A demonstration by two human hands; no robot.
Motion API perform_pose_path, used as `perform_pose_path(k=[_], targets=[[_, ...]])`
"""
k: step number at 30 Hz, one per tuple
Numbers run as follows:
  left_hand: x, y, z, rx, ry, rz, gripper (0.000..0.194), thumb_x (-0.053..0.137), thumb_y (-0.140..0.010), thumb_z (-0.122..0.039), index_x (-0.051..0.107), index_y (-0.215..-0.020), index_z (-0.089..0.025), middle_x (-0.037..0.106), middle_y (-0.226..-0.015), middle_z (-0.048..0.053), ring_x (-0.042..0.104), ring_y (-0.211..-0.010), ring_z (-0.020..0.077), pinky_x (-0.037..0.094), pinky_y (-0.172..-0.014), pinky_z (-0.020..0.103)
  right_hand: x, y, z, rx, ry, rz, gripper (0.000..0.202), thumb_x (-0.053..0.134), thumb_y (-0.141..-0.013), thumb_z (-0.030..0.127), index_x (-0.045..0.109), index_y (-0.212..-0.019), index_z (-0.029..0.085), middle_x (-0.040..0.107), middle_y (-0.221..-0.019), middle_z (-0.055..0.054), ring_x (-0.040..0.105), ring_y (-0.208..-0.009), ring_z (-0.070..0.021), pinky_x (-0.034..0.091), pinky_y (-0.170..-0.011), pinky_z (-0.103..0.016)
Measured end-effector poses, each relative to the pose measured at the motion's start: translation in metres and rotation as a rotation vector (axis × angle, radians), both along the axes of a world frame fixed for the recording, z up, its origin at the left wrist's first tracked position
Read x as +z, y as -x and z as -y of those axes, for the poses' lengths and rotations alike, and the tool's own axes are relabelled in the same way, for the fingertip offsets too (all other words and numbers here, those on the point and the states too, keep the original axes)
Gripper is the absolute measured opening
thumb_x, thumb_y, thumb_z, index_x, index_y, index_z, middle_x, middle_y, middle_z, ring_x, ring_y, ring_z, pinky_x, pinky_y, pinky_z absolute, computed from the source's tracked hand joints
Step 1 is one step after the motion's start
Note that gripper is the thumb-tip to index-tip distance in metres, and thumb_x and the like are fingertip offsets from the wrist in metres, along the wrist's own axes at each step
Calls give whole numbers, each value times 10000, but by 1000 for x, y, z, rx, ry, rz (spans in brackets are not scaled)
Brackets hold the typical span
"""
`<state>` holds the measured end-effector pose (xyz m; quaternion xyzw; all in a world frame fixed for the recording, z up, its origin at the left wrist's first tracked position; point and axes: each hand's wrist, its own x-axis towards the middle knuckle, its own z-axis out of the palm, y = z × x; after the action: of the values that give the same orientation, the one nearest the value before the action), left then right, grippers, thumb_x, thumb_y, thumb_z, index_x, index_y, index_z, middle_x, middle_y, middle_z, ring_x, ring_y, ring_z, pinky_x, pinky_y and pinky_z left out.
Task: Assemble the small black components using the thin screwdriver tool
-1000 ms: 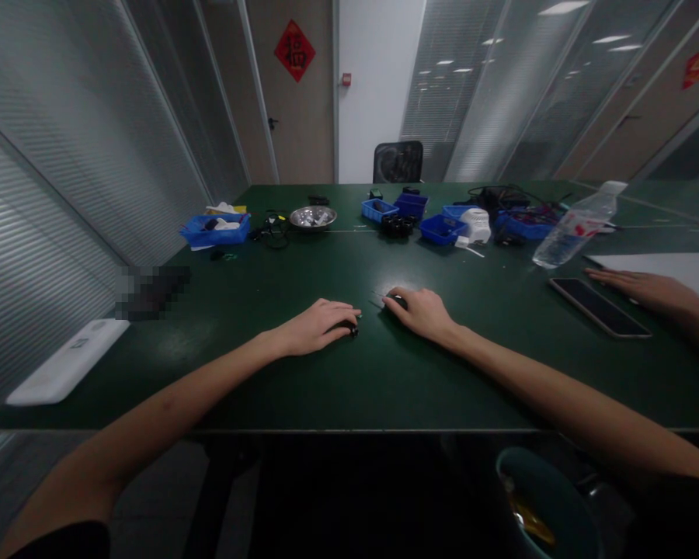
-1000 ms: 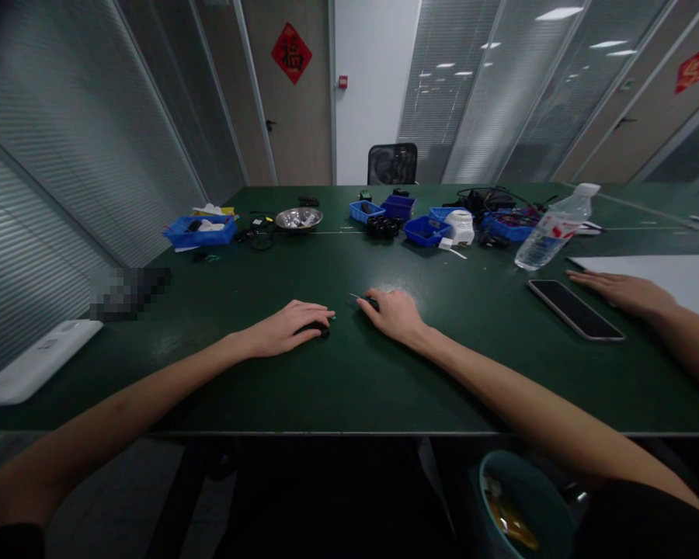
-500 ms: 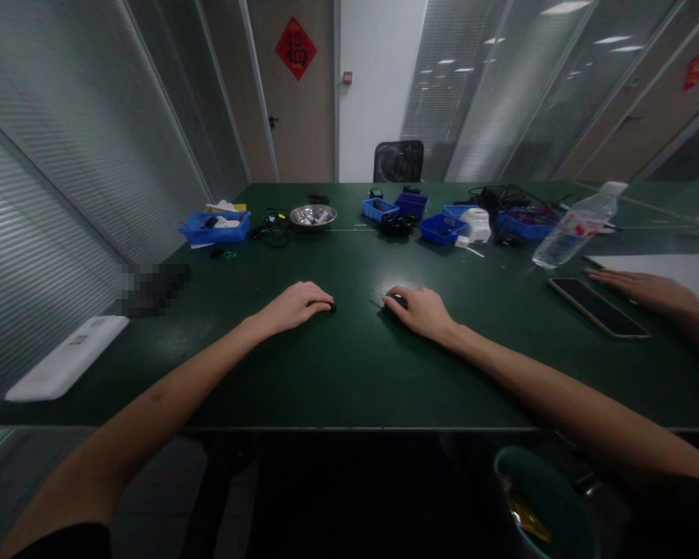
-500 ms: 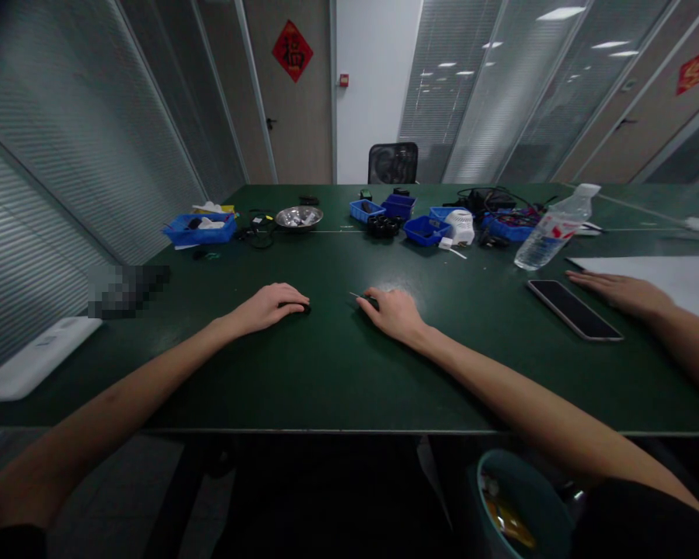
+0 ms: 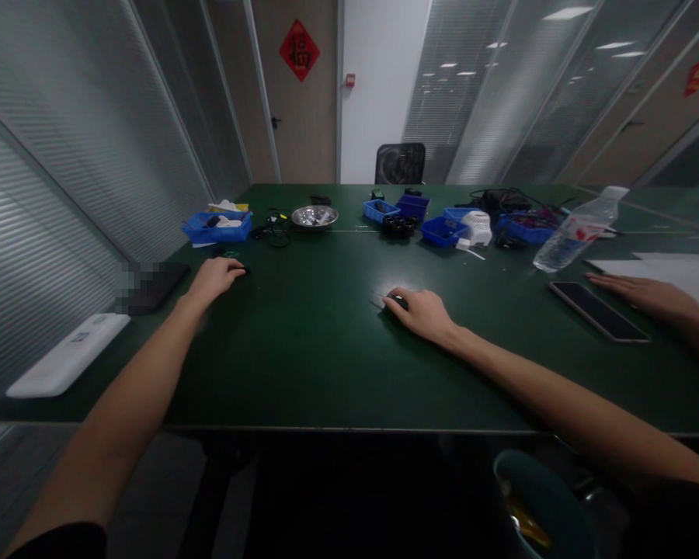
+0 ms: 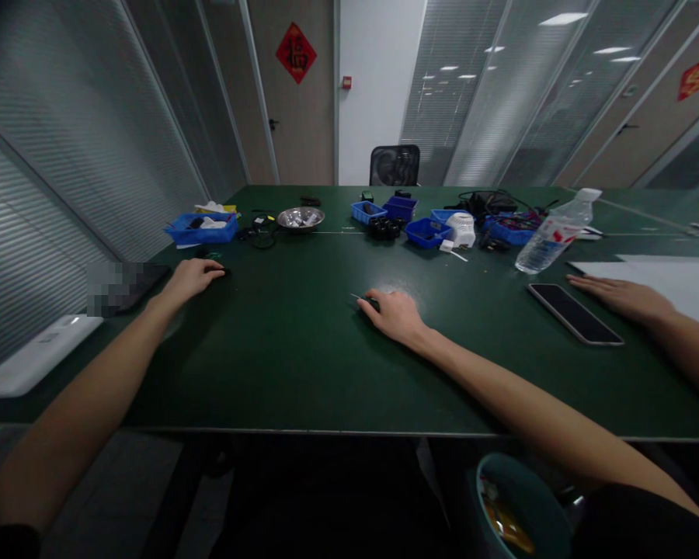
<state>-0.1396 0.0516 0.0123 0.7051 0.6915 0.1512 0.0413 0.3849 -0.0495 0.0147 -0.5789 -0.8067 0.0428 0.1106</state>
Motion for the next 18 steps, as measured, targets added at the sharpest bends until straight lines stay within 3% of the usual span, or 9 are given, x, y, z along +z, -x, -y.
perform_pose_path(k=[4, 12, 18], targets=[[-1, 19, -3, 106, 27, 20, 376, 698, -928, -395, 805, -1220, -184, 783, -1213, 119, 706, -1112, 328, 516, -1009, 411, -1, 0, 0, 3, -1, -4, 526, 425, -1095, 587, 742, -1291, 215, 786, -894, -96, 717, -790, -233, 491, -717, -305], [-1, 35, -7, 284, 39, 107, 307, 746, -864, -334, 837, -1133, -218, 806, -1157, 90, 735, -1097, 303, 550, -1003, 354, -5, -2, -2, -10, -47, 52, 537, 398, -1091, 616, 745, -1280, 251, 776, -857, -79, 710, -784, -244, 438, -677, -310], [-5, 54, -12, 310, 72, 183, 298, 833, -770, -295, 844, -1063, -242, 806, -1143, 93, 740, -1089, 291, 564, -996, 360, -7, -4, -3, 0, -50, 44, 537, 397, -1091, 621, 741, -1282, 256, 782, -881, -80, 712, -793, -242, 432, -679, -307]])
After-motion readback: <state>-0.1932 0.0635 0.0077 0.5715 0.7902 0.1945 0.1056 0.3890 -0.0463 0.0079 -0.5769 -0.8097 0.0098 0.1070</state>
